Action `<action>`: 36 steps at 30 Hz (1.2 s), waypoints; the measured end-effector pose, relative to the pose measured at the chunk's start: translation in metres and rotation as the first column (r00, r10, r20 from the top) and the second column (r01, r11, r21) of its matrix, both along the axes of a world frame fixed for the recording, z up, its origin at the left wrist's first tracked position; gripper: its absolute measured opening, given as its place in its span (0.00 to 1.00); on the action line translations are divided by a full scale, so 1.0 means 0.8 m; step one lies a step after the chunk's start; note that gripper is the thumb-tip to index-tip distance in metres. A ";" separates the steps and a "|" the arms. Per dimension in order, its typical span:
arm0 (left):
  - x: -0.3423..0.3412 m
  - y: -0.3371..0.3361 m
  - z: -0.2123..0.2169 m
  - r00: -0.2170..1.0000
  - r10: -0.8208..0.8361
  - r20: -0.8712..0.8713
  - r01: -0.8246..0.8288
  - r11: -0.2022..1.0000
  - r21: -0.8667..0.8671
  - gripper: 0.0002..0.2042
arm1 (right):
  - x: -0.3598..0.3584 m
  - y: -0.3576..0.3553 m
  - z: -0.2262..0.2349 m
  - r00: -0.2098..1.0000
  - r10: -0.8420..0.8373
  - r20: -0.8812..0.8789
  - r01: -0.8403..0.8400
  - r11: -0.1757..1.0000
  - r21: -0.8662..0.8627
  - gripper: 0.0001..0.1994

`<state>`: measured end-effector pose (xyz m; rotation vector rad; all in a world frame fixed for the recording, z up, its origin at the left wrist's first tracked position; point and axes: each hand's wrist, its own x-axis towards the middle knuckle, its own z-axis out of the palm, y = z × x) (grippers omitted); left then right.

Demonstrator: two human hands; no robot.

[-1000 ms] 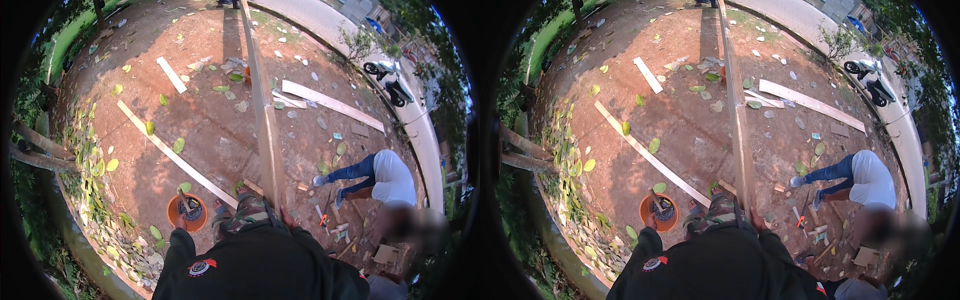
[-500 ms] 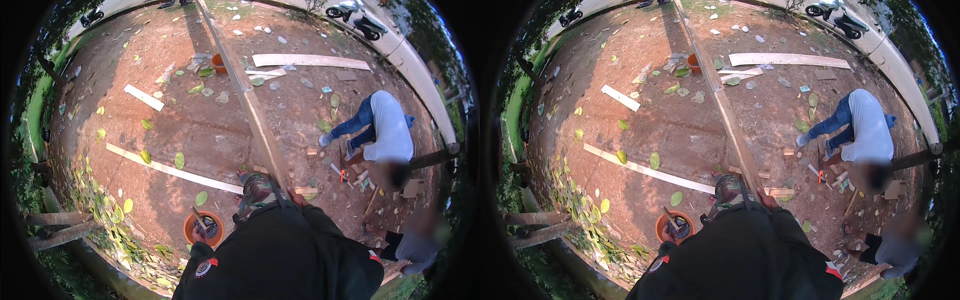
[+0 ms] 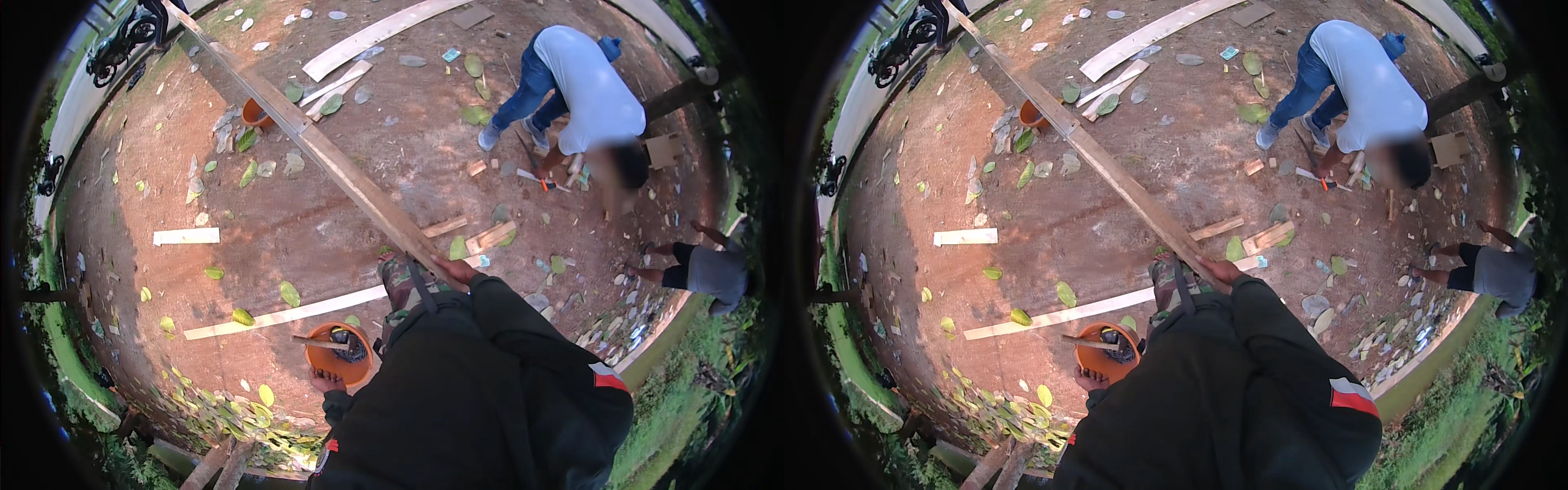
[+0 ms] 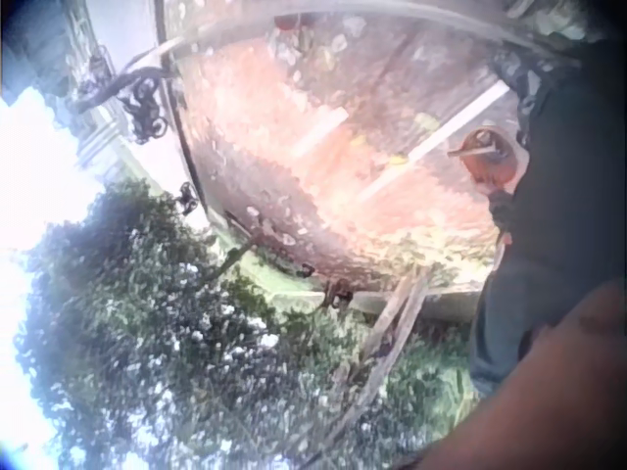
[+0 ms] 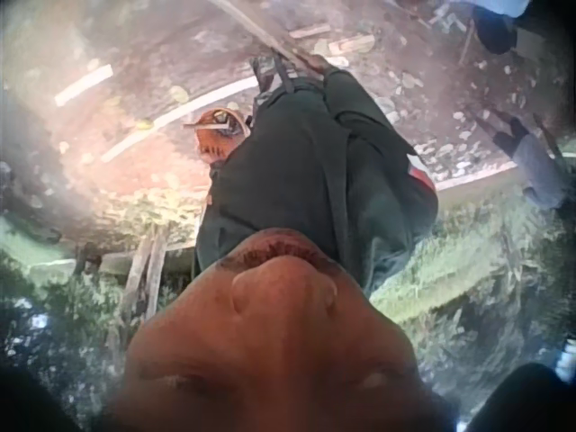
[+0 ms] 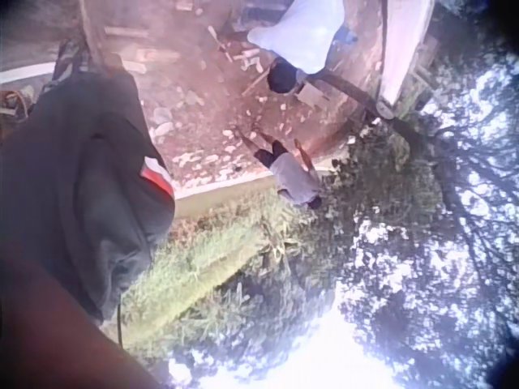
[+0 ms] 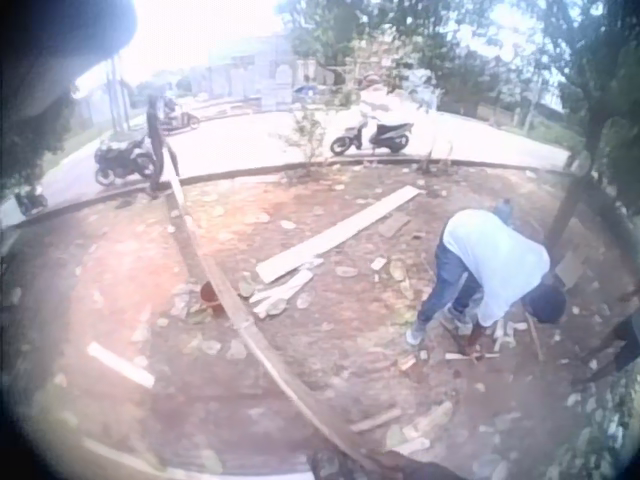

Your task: The person hammers nails into wooden strips to attach them to a large plywood sheet, forming a frame. They repeatedly pick nails from an orange bucket and drive them in with a hammer while working outdoors on a dirt ground.

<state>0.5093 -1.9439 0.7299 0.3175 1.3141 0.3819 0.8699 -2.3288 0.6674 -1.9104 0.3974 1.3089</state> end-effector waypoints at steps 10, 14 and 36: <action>0.160 0.154 0.095 0.992 -0.108 -0.068 0.125 0.934 0.336 0.16 | 0.110 0.115 0.008 0.983 0.110 0.144 -0.110 0.994 -0.007 0.55; 0.220 0.224 0.131 0.982 -0.187 -0.016 0.178 0.897 0.404 0.15 | 0.134 0.159 0.040 0.980 0.127 0.151 -0.114 0.989 -0.095 0.56; 0.514 0.519 0.223 0.715 -0.611 0.339 0.474 0.781 0.408 0.16 | 0.163 0.378 0.037 0.978 -0.203 0.038 0.205 0.978 -0.047 0.47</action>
